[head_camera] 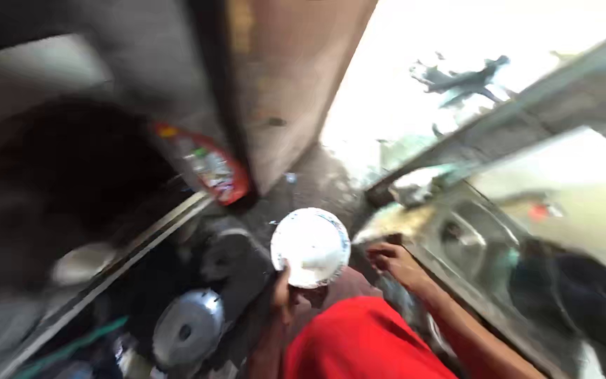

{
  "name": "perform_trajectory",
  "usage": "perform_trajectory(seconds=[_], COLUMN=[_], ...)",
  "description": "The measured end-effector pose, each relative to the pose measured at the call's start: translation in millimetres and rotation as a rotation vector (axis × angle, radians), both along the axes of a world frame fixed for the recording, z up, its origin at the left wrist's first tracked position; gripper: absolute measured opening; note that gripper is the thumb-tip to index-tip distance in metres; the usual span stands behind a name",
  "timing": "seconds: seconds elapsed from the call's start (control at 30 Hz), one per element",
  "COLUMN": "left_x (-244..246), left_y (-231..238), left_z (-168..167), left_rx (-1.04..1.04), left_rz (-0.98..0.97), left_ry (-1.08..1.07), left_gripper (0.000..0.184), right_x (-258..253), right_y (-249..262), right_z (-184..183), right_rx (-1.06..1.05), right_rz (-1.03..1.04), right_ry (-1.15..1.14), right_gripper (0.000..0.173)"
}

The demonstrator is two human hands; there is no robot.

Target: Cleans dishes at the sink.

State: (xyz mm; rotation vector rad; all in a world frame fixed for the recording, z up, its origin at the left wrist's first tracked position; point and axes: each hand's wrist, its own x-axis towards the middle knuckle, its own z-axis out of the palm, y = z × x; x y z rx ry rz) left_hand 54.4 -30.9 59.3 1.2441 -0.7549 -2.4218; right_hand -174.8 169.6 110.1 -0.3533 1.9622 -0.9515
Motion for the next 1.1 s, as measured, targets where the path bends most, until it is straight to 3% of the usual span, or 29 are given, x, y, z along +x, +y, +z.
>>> perform_trajectory(seconds=[0.13, 0.27, 0.47, 0.57, 0.7, 0.8, 0.9, 0.97, 1.1], left_x=[-53, -108, -214, -272, -341, -378, -414, -441, -506], left_y=[30, 77, 177, 230, 294, 324, 343, 352, 373], left_z=[7, 6, 10, 3, 0, 1, 4, -1, -33], left_rx=[-0.077, -0.044, 0.003, -0.056, -0.038, -0.007, 0.004, -0.007, -0.084], left_rz=[-0.238, -0.373, -0.567, -0.673, -0.721, -0.733, -0.741, -0.784, -0.920], left_ry=[0.092, 0.059, 0.006, -0.024, -0.053, -0.047, -0.066, -0.077, -0.108], left_gripper=[0.050, 0.048, 0.042, 0.040, 0.040, 0.038, 0.036, 0.035, 0.030], right_x=[-10, -38, -167, -260, -362, -395, -407, -410, -408], right_y=[96, 194, 320, 354, 380, 397, 422, 438, 463], right_z=[-2, 15, 50, 58, 37, 21, 14, 18, 7], right_rx=[-0.045, 0.047, 0.241, 0.286, 0.363, 0.421, 0.389, 0.456, 0.652], right_rz=[-0.145, -0.406, -0.684, -0.641, -0.506, -0.310, -0.184, -0.255, -0.610], right_ry=[0.065, 0.180, 0.763, 0.975, 0.921, 0.901, 1.010, 1.027, 0.902], right_gripper=[0.028, 0.030, 0.028, 0.028, 0.027, 0.031, 0.024, 0.022, 0.029])
